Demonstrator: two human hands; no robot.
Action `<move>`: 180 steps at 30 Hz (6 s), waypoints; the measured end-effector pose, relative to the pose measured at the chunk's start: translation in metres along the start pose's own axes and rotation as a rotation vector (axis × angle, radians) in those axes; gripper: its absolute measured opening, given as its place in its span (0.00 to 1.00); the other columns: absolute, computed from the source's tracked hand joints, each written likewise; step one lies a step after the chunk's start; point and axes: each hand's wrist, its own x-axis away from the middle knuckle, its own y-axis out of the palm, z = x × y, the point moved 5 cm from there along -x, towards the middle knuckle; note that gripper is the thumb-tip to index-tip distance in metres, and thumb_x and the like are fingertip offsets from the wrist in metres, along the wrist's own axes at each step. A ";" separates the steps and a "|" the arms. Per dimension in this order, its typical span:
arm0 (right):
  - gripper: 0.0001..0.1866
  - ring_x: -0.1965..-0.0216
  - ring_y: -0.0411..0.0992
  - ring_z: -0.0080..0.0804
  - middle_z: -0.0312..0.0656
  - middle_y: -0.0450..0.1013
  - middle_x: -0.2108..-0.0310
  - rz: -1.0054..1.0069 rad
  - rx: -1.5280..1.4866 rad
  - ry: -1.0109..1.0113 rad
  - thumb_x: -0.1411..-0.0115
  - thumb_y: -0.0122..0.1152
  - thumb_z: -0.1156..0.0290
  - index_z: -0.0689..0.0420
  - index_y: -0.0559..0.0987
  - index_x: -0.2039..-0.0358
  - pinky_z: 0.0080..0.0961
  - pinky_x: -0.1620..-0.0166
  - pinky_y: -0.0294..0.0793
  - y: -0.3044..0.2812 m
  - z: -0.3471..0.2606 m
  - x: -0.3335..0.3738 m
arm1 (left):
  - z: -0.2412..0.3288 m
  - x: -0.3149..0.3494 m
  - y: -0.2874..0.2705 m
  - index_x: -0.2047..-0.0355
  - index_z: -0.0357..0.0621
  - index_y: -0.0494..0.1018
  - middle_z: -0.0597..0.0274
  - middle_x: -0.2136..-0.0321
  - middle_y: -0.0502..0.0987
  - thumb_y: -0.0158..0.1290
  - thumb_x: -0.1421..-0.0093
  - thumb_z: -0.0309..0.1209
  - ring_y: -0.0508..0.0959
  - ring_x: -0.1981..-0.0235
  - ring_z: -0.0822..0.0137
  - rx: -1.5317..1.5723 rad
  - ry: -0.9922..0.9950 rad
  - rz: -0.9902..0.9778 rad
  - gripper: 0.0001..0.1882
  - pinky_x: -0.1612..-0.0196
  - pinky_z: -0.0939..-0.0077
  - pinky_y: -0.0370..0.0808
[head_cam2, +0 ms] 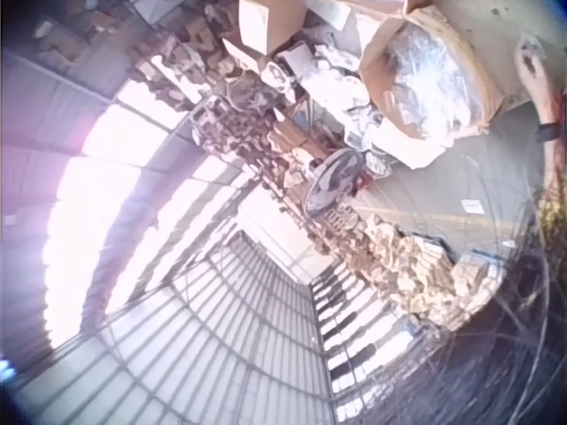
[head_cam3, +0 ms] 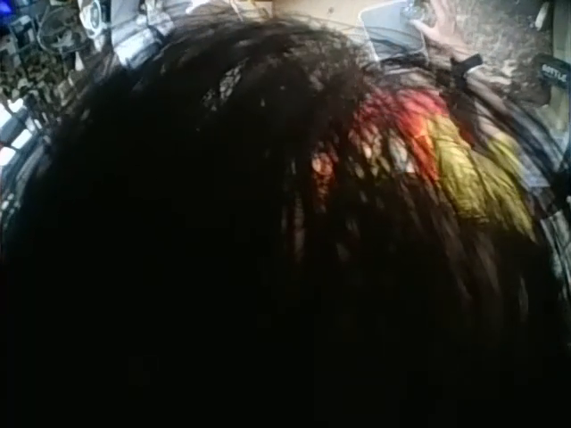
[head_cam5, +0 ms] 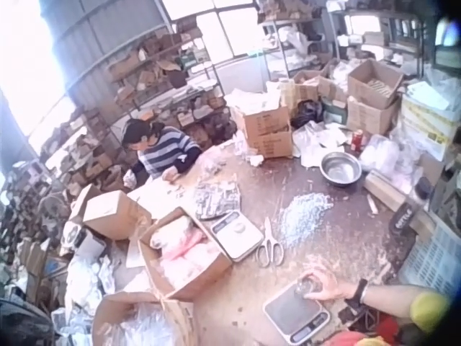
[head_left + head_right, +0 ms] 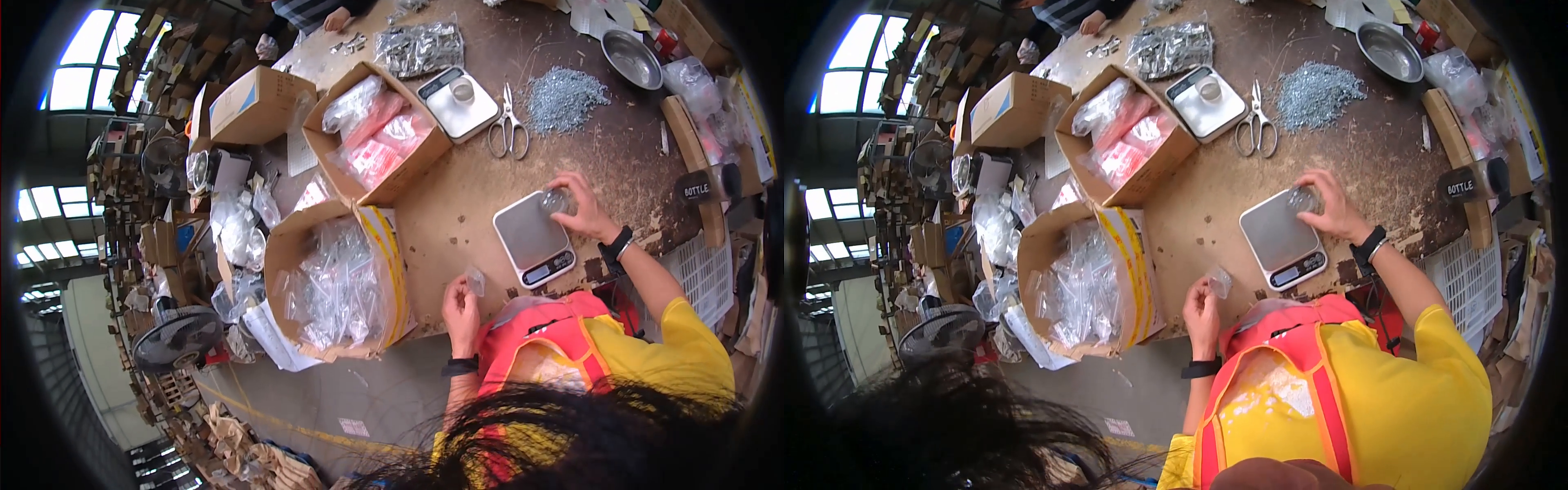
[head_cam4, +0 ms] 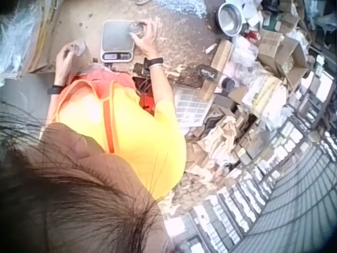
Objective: Weighing small metal components on a digital scale and placing them into plastic bags.
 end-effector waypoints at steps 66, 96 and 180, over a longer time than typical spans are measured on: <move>0.10 0.49 0.74 0.34 0.43 0.76 0.53 -0.077 -1.297 0.425 0.28 0.51 0.66 0.58 0.77 0.56 0.32 0.45 0.73 0.039 -0.025 -0.001 | -0.008 0.019 -0.027 0.67 0.38 0.71 0.57 0.52 0.79 0.49 0.38 0.22 0.76 0.55 0.72 0.182 0.040 -0.043 0.01 0.49 0.77 0.72; 0.12 0.67 0.76 0.37 0.44 0.73 0.67 -0.345 -0.303 -0.413 0.43 0.64 0.82 0.62 0.71 0.60 0.29 0.62 0.76 0.004 -0.236 0.001 | 0.140 0.055 0.002 0.57 0.29 0.74 0.54 0.59 0.81 0.52 0.30 0.21 0.82 0.62 0.70 0.169 0.485 0.026 0.05 0.56 0.78 0.80; 0.04 0.68 0.74 0.47 0.50 0.71 0.70 -0.130 0.076 0.016 0.42 0.60 0.80 0.65 0.74 0.67 0.35 0.64 0.72 -0.057 -0.080 -0.066 | 0.198 -0.362 0.030 0.55 0.35 0.73 0.39 0.55 0.77 0.64 0.50 0.28 0.77 0.52 0.40 -1.150 0.794 -0.455 0.22 0.51 0.53 0.77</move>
